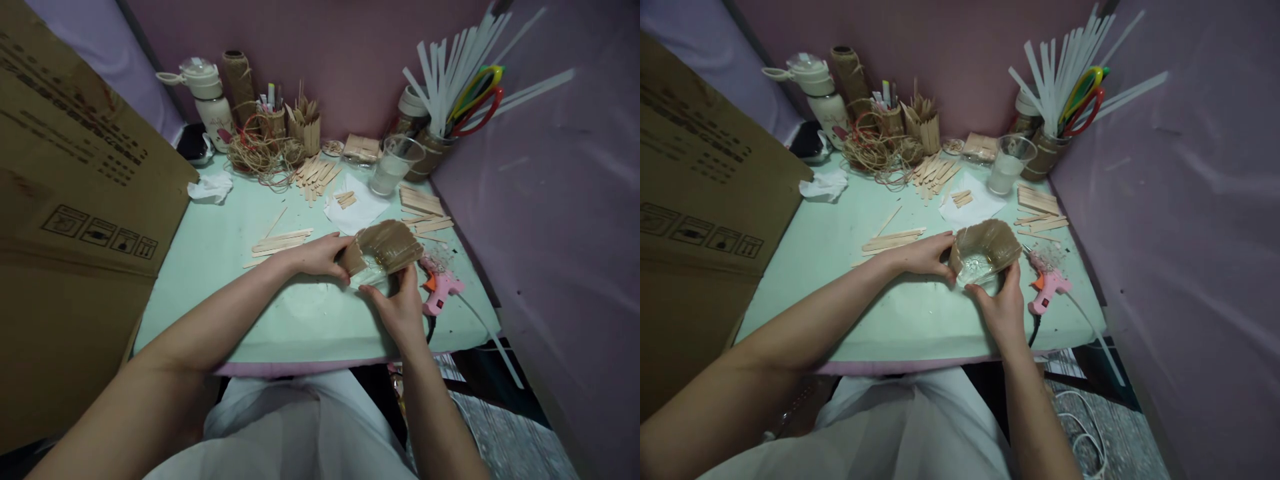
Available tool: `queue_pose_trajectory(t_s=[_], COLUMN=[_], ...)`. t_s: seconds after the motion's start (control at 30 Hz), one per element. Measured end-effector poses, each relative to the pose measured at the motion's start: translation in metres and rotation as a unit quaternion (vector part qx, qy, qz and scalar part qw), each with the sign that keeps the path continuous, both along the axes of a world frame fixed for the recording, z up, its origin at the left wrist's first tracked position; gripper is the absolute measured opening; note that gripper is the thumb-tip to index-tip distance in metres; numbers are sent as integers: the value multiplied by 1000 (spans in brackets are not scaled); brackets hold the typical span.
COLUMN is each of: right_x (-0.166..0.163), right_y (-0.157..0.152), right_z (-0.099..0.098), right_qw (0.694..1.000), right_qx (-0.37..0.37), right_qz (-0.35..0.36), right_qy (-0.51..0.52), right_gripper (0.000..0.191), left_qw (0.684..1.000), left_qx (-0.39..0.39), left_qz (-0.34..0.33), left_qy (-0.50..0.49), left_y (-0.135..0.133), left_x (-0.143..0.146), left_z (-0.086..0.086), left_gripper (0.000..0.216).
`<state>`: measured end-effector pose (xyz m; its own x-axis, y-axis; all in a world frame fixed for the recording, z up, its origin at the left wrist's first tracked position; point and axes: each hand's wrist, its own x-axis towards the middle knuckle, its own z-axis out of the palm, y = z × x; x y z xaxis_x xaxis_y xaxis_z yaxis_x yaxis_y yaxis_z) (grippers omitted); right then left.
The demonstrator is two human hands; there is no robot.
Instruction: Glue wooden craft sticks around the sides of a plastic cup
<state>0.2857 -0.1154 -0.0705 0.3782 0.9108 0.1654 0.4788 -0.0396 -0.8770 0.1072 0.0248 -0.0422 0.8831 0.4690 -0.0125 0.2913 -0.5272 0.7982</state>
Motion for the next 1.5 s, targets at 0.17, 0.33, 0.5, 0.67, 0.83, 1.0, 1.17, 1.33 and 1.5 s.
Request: queue_pose_trajectory(t_s=[0.17, 0.33, 0.5, 0.67, 0.83, 1.0, 1.17, 1.33, 1.5], right_x=[-2, -4, -5, -6, -8, -7, -7, -8, -9], right_y=[0, -1, -2, -2, -2, -1, -2, -2, -5], right_z=[0, 0, 0, 2, 3, 0, -3, -3, -3], right_qw=[1000, 1000, 1000, 1000, 1000, 1000, 1000, 1000, 999], right_qx=[2, 1, -1, 1, 5, 11, 10, 6, 21], right_qz=[-1, -6, -11, -20, -23, -21, -19, -24, -38], right_qy=[5, 3, -4, -9, -14, -5, 13, 7, -16], right_gripper=[87, 88, 85, 86, 88, 90, 96, 101, 105], left_qw=[999, 999, 999, 999, 999, 999, 999, 999, 999], left_qx=[-21, -10, -11, -11, -22, -21, -32, -36, -29], left_qz=[-1, 12, 13, 0, -3, 0, 15, 21, 31], left_qy=[-26, -28, -29, -31, -28, -26, -23, -22, -26], left_y=[1, 2, 3, 5, 4, 3, 3, 2, 0], left_x=[-1, 1, 1, -1, 0, 0, -1, -1, -4], left_z=[0, -6, -9, -9, -5, -4, -3, -1, 2], left_gripper=[63, 58, 60, 63, 66, 65, 66, 62, 62])
